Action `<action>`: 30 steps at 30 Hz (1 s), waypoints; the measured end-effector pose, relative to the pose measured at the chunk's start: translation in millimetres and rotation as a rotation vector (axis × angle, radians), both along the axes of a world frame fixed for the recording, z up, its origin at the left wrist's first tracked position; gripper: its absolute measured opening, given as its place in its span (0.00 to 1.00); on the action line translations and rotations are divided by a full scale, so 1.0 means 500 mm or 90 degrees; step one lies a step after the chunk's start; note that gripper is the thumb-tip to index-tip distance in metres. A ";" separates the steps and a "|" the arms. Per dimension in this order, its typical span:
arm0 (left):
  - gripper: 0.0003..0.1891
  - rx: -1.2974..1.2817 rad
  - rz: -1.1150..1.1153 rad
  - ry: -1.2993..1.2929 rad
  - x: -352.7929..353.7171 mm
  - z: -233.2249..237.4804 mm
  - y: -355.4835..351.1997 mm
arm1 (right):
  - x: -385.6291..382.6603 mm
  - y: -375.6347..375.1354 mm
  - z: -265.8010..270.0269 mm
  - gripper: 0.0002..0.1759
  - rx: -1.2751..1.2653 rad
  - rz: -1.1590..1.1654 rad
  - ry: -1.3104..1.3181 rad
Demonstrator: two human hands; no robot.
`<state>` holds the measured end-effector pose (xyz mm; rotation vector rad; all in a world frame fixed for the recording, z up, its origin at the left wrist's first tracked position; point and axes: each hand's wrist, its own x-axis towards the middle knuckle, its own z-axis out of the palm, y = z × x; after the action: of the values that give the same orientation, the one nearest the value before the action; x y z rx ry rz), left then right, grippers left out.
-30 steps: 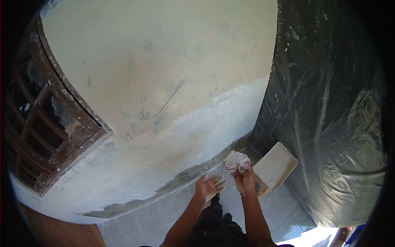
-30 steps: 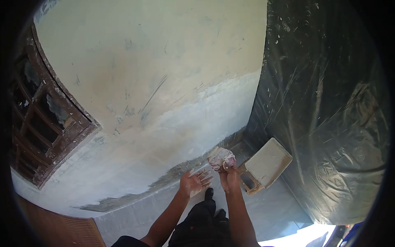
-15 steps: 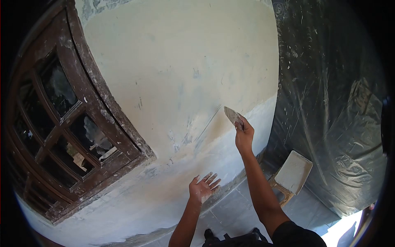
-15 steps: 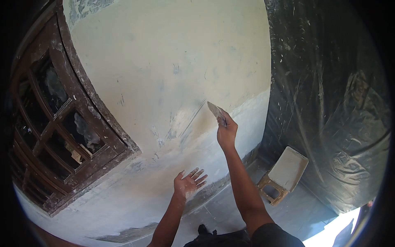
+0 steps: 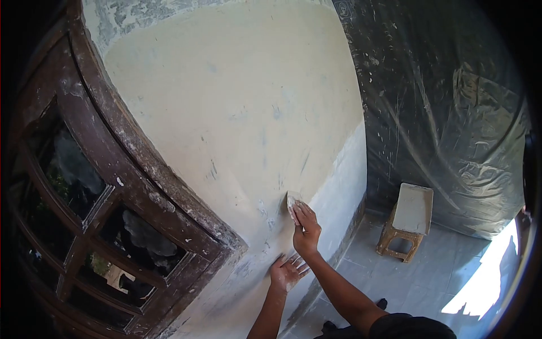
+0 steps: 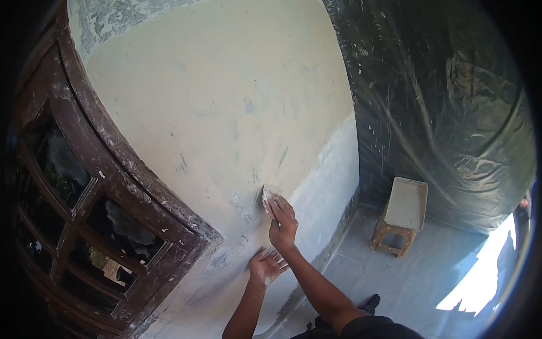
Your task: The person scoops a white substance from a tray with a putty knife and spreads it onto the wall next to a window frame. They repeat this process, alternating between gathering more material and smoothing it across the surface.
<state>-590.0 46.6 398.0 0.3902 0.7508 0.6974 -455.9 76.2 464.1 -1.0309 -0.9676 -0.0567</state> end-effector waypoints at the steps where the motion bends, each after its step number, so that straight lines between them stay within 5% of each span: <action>1: 0.35 0.026 0.004 0.023 -0.003 -0.007 0.002 | -0.033 -0.021 -0.017 0.27 -0.017 0.021 0.020; 5: 0.33 0.204 -0.016 -0.085 -0.017 -0.121 0.042 | -0.104 -0.101 -0.078 0.26 -0.043 0.075 -0.002; 9: 0.34 -0.019 -0.024 -0.030 -0.004 -0.053 0.017 | 0.017 -0.059 0.021 0.25 -0.004 0.043 0.095; 14: 0.33 0.008 0.001 -0.009 -0.001 0.003 0.000 | 0.215 0.138 0.119 0.27 0.078 -0.039 0.122; 17: 0.33 0.039 0.002 0.001 -0.009 -0.005 0.004 | 0.200 0.172 0.085 0.28 0.062 -0.027 0.063; 23: 0.31 -0.008 0.071 0.025 -0.014 -0.052 0.026 | -0.006 -0.020 -0.060 0.27 -0.035 0.064 -0.050; 25: 0.31 0.189 0.110 0.039 -0.020 -0.077 0.032 | -0.030 -0.075 -0.090 0.27 -0.002 0.121 -0.076; 28: 0.31 0.013 0.086 0.004 -0.021 -0.043 0.025 | 0.020 -0.058 -0.041 0.27 0.023 0.092 -0.034; 30: 0.31 0.036 0.067 0.009 -0.006 -0.008 0.007 | 0.104 0.008 0.043 0.27 0.066 0.015 0.018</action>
<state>-593.2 49.9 393.9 0.4098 0.7706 0.8161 -403.7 80.1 485.5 -0.9230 -0.9414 -0.0713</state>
